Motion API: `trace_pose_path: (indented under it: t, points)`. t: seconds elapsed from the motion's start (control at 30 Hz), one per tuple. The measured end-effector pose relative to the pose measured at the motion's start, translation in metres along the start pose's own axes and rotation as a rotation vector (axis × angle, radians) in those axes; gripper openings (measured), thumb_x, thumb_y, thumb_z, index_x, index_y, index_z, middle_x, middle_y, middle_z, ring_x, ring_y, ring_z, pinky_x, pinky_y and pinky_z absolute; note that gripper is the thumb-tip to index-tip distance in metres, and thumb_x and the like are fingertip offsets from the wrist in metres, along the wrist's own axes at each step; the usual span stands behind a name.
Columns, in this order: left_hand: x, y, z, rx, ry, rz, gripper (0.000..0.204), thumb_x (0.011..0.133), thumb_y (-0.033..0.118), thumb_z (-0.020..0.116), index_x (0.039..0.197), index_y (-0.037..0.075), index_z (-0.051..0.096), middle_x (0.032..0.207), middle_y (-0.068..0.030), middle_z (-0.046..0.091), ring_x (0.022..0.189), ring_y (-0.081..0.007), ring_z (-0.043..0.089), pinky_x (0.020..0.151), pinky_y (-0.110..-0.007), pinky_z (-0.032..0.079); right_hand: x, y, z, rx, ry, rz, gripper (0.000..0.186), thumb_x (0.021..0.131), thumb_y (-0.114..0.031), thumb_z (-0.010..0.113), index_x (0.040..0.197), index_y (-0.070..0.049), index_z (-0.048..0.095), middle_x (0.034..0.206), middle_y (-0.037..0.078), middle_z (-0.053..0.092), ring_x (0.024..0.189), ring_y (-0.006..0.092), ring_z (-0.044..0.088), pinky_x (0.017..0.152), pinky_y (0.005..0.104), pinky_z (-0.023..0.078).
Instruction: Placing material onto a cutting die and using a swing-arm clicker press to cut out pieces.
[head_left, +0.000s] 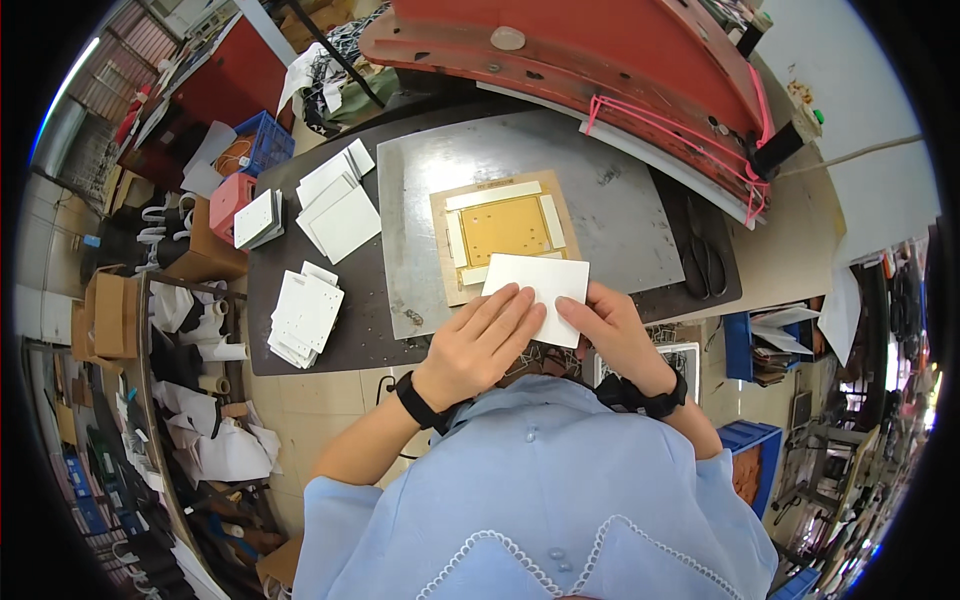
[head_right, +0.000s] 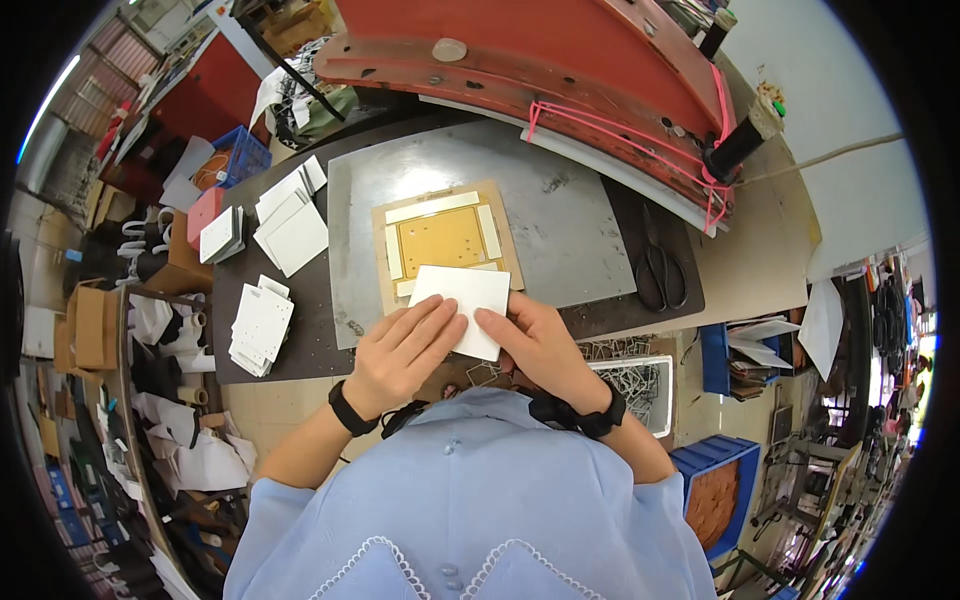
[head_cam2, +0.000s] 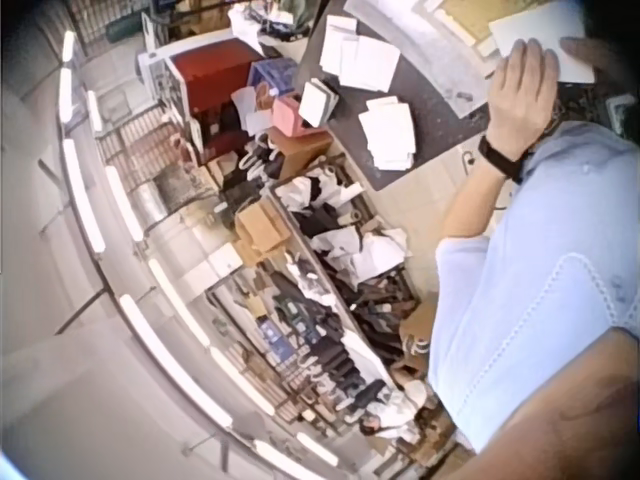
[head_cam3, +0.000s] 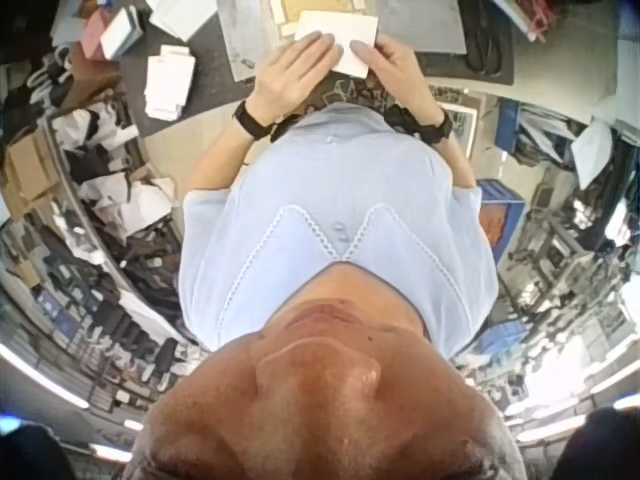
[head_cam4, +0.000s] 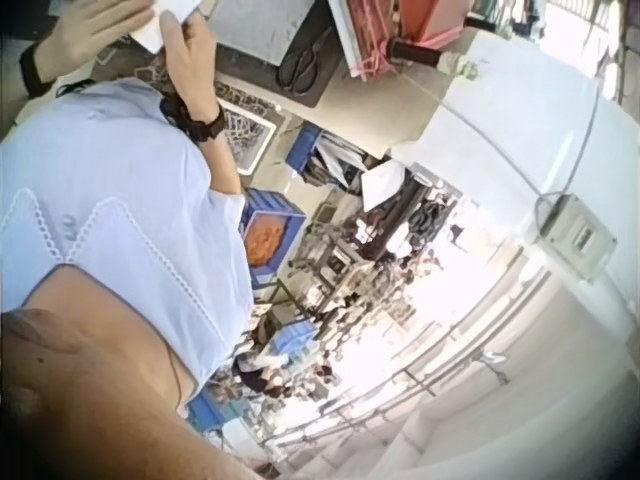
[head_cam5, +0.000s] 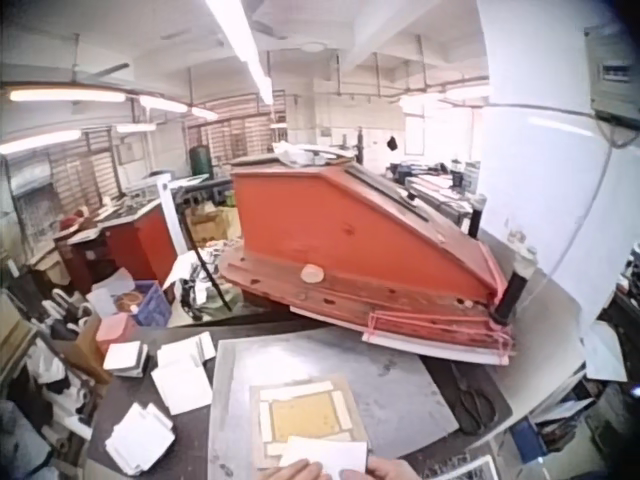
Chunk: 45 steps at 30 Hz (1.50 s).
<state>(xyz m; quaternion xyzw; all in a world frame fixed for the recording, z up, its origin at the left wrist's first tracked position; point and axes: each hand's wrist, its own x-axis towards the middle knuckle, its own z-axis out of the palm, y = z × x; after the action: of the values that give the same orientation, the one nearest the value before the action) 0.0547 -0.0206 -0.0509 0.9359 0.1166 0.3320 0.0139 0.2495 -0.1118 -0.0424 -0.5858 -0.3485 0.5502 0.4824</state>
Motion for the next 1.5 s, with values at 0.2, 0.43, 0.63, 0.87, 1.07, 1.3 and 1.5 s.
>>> trace_pose_path:
  t: [0.2, 0.43, 0.63, 0.87, 1.07, 1.3, 1.5]
  points:
    - [-0.017, -0.027, 0.000, -0.202, 0.012, -0.360, 0.044, 0.079, 0.001, 0.072, 0.122, 0.005, 0.064, 0.132, -0.0163, 0.059, 0.117, -0.0346, 0.060, 0.096, -0.040, 0.049, 0.038, 0.002, -0.036, -0.158, 0.134, -0.013, 0.027, 0.096, -0.025, 0.064, 0.101, 0.001, 0.067, 0.073, 0.001, 0.064, 0.055, 0.0044, 0.055, 0.045, 0.0202, 0.044]
    - [-0.021, -0.077, 0.019, -0.321, 0.015, -0.665, 0.028, 0.095, 0.011, 0.060, 0.121, 0.002, 0.062, 0.133, -0.0151, 0.060, 0.119, -0.0334, 0.059, 0.097, -0.037, 0.048, 0.098, -0.009, -0.023, -0.268, 0.077, -0.034, 0.029, 0.092, -0.030, 0.068, 0.091, -0.001, 0.065, 0.064, 0.000, 0.058, 0.051, 0.0058, 0.055, 0.043, 0.0220, 0.042]
    - [-0.021, -0.081, 0.030, -0.351, -0.003, -0.631, 0.028, 0.094, 0.013, 0.062, 0.119, 0.002, 0.062, 0.130, -0.0155, 0.061, 0.113, -0.0341, 0.060, 0.094, -0.038, 0.049, 0.111, -0.011, -0.013, -0.259, 0.050, 0.008, 0.026, 0.092, -0.028, 0.069, 0.095, -0.002, 0.068, 0.069, -0.003, 0.058, 0.051, 0.0027, 0.053, 0.042, 0.0182, 0.039]
    - [-0.025, -0.085, 0.032, -0.338, -0.008, -0.613, 0.029, 0.093, 0.011, 0.063, 0.121, 0.003, 0.062, 0.131, -0.0150, 0.061, 0.112, -0.0331, 0.062, 0.093, -0.037, 0.050, 0.116, -0.010, -0.016, -0.203, 0.026, 0.047, 0.026, 0.092, -0.025, 0.068, 0.093, 0.001, 0.067, 0.071, -0.001, 0.058, 0.052, 0.0058, 0.055, 0.044, 0.0201, 0.041]
    - [-0.020, -0.087, 0.031, -0.225, -0.064, -0.499, 0.032, 0.092, 0.012, 0.064, 0.123, 0.003, 0.062, 0.135, -0.0128, 0.059, 0.117, -0.0334, 0.057, 0.097, -0.039, 0.048, 0.117, -0.012, -0.014, -0.290, 0.025, 0.033, 0.027, 0.092, -0.025, 0.068, 0.093, 0.002, 0.067, 0.071, -0.001, 0.059, 0.053, 0.0062, 0.057, 0.044, 0.0207, 0.042]
    - [-0.017, -0.087, 0.029, -0.226, -0.177, -0.488, 0.040, 0.090, 0.017, 0.066, 0.127, 0.005, 0.058, 0.142, -0.0118, 0.054, 0.121, -0.0378, 0.051, 0.099, -0.041, 0.047, 0.113, -0.019, -0.013, -0.391, 0.035, 0.034, 0.028, 0.091, -0.026, 0.068, 0.095, 0.002, 0.067, 0.068, 0.003, 0.061, 0.053, 0.0099, 0.059, 0.045, 0.0246, 0.044]
    - [-0.016, -0.084, 0.031, -0.130, -0.193, -0.465, 0.044, 0.092, 0.017, 0.062, 0.132, 0.002, 0.054, 0.143, -0.0115, 0.053, 0.121, -0.0374, 0.051, 0.100, -0.041, 0.045, 0.093, -0.003, -0.004, -0.734, 0.324, -0.358, 0.025, 0.091, -0.024, 0.066, 0.100, -0.001, 0.068, 0.068, 0.015, 0.062, 0.063, 0.0305, 0.063, 0.061, 0.0376, 0.048]
